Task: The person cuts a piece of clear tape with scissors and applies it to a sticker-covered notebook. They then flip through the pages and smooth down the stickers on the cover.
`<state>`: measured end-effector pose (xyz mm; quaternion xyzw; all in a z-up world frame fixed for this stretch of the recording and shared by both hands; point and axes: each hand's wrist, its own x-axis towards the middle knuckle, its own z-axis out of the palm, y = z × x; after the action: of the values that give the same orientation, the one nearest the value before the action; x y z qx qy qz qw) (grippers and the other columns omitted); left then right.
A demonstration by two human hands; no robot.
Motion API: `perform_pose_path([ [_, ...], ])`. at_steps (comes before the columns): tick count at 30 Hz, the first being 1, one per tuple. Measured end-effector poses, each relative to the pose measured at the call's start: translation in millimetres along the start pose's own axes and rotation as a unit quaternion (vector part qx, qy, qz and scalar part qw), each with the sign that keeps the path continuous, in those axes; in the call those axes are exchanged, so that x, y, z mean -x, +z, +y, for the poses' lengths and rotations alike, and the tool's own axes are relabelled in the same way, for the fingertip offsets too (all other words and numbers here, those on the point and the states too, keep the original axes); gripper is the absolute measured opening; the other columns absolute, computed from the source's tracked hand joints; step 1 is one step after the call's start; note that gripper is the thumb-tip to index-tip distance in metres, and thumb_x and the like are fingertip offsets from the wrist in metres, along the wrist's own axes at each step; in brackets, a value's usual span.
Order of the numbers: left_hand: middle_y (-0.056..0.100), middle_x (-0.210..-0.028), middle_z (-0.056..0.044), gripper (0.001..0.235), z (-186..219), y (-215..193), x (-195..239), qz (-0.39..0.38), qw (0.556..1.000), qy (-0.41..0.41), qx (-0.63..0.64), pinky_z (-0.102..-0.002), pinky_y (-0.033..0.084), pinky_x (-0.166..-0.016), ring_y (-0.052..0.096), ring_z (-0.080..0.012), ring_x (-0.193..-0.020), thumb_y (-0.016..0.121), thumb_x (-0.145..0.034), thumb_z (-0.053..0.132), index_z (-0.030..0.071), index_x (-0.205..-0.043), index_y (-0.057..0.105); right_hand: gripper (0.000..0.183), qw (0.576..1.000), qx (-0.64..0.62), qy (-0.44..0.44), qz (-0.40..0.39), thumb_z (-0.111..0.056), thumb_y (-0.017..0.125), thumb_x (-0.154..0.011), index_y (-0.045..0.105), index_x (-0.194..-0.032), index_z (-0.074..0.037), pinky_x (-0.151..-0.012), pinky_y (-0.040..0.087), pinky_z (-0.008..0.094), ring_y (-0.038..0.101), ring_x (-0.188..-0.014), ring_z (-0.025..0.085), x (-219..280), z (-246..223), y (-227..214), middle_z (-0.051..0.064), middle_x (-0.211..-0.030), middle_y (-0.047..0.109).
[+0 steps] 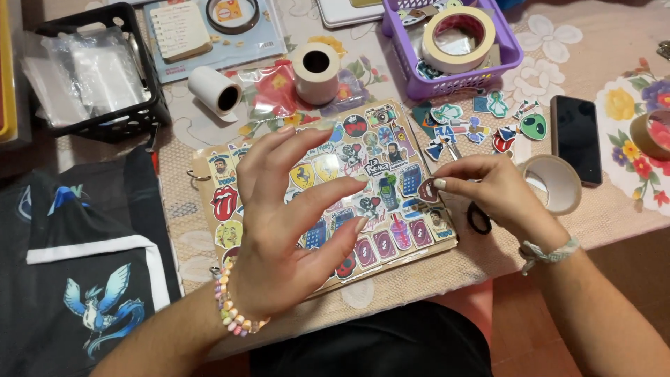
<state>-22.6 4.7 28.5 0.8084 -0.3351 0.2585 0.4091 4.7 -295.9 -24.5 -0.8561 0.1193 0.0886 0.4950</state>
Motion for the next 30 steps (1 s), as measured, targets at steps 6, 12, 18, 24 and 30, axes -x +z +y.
perform_pose_path([
  [6, 0.05, -0.14, -0.017, 0.019, -2, 0, -2, -0.001, 1.0, -0.001, -0.011, -0.055, 0.031, -0.12, 0.042, -0.0398, -0.135, 0.076, -0.091, 0.018, 0.014, -0.109, 0.072, 0.012, 0.993, -0.108, 0.007, -0.038, 0.0, 0.074, -0.087, 0.076, -0.099, 0.003, -0.063, 0.052, 0.023, 0.065, -0.066, 0.016, -25, 50, 5, 0.014, -0.078, 0.075],
  [12, 0.051, -0.138, -0.017, 0.019, -3, -1, -3, 0.002, 1.0, -0.005, -0.013, -0.054, 0.032, -0.119, 0.041, -0.0394, -0.135, 0.075, -0.091, 0.019, 0.014, -0.109, 0.073, 0.013, 0.995, -0.088, 0.026, -0.049, -0.004, 0.072, -0.09, 0.076, -0.102, 0.0, -0.067, 0.053, 0.025, 0.067, -0.073, 0.016, -32, 56, 3, 0.013, -0.083, 0.077],
  [18, 0.051, -0.137, -0.017, 0.018, -3, -2, -3, 0.007, 1.0, -0.003, -0.013, -0.054, 0.033, -0.119, 0.041, -0.0396, -0.134, 0.074, -0.092, 0.02, 0.013, -0.109, 0.072, 0.013, 0.993, -0.091, 0.035, -0.068, -0.006, 0.07, -0.093, 0.074, -0.104, 0.0, -0.059, 0.049, 0.024, 0.064, -0.067, 0.014, -36, 66, 0, 0.013, -0.081, 0.076],
  [24, 0.051, -0.137, -0.018, 0.018, -3, -2, -4, 0.014, 1.0, 0.0, -0.02, -0.054, 0.033, -0.119, 0.042, -0.0403, -0.134, 0.075, -0.092, 0.02, 0.013, -0.109, 0.071, 0.011, 0.992, -0.092, 0.037, -0.08, -0.003, 0.071, -0.093, 0.074, -0.103, 0.0, -0.064, 0.05, 0.024, 0.065, -0.071, 0.015, -35, 70, -2, 0.011, -0.082, 0.075],
  [30, 0.051, -0.137, -0.018, 0.018, -2, -2, -4, 0.014, 1.0, 0.0, -0.019, -0.054, 0.033, -0.119, 0.042, -0.0403, -0.134, 0.074, -0.092, 0.019, 0.013, -0.108, 0.072, 0.012, 0.992, -0.073, 0.045, -0.089, -0.003, 0.069, -0.093, 0.073, -0.105, 0.0, -0.061, 0.05, 0.024, 0.064, -0.069, 0.014, -34, 69, -2, 0.012, -0.083, 0.077],
])
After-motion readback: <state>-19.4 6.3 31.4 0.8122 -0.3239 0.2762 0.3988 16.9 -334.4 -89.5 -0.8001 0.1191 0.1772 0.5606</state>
